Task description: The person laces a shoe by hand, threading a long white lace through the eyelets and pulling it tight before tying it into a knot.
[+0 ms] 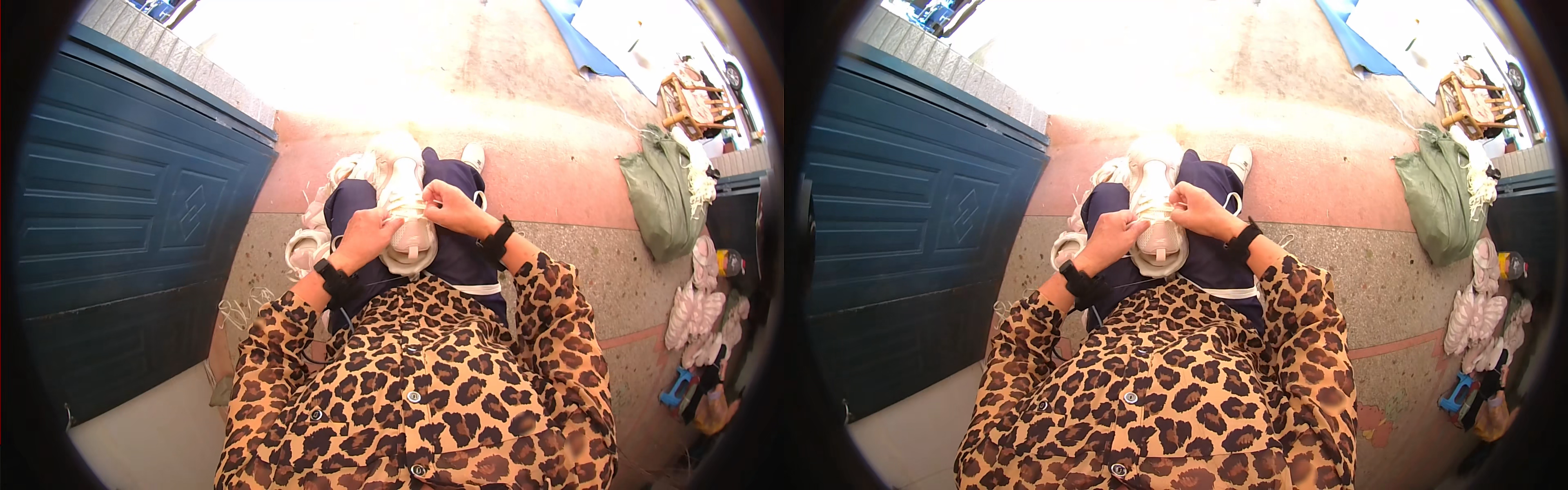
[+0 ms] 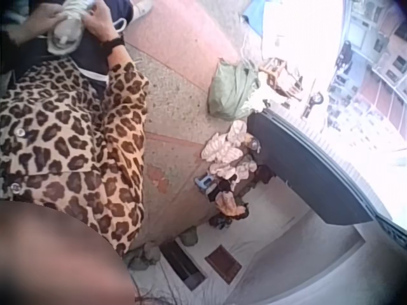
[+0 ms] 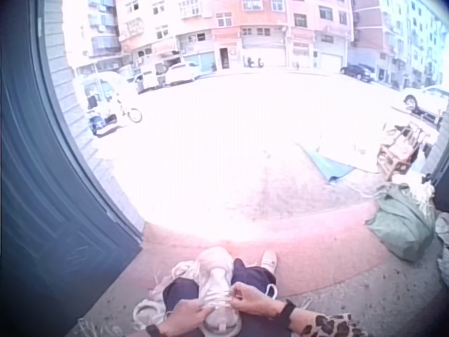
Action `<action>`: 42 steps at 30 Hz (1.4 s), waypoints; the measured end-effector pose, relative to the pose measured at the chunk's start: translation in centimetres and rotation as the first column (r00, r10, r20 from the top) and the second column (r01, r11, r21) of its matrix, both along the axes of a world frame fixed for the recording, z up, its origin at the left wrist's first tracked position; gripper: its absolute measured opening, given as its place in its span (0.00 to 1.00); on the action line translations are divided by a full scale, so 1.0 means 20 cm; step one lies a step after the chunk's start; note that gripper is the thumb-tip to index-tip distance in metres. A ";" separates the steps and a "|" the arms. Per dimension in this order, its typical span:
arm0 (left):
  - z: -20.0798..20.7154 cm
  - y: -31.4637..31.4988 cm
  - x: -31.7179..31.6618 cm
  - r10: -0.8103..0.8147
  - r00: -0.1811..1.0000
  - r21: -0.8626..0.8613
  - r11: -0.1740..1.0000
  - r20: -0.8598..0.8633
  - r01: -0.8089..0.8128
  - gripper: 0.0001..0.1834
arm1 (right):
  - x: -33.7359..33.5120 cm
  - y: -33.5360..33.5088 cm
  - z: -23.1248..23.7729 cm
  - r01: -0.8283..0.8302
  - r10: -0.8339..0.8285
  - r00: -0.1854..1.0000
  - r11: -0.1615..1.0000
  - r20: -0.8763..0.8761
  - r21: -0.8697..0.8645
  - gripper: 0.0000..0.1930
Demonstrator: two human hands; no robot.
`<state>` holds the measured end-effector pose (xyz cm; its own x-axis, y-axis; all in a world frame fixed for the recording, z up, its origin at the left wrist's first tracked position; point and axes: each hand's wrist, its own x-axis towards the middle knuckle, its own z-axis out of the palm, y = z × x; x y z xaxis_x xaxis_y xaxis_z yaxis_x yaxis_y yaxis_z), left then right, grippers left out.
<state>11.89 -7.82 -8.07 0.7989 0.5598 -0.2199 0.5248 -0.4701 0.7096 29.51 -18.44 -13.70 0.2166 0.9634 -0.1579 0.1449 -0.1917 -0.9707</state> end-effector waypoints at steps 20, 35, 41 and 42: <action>0.08 0.69 -0.32 0.435 0.892 -0.771 0.523 -0.126 -0.364 0.06 | 0.12 -0.27 0.10 0.546 -0.503 0.820 0.831 0.273 -0.110 0.16; 0.13 0.41 -0.29 0.139 0.984 -0.357 0.930 0.110 -0.091 0.10 | -0.14 -0.28 0.07 -0.168 0.216 0.594 0.975 0.775 -0.143 0.12; -0.09 0.05 -0.20 0.013 0.988 0.149 0.988 0.155 -0.037 0.07 | -0.18 -0.25 0.14 0.132 -0.091 0.867 0.990 0.489 -0.050 0.09; -0.10 0.04 -0.19 -0.028 0.984 0.300 0.954 0.173 -0.026 0.06 | -0.18 -0.25 0.15 0.126 -0.069 0.864 0.989 0.499 -0.081 0.09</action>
<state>8.14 -6.97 -10.00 0.8104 0.5772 0.1001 0.4054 -0.6759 0.6155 26.01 -23.47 -10.73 0.3853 0.9166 -0.1064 0.5745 -0.3285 -0.7497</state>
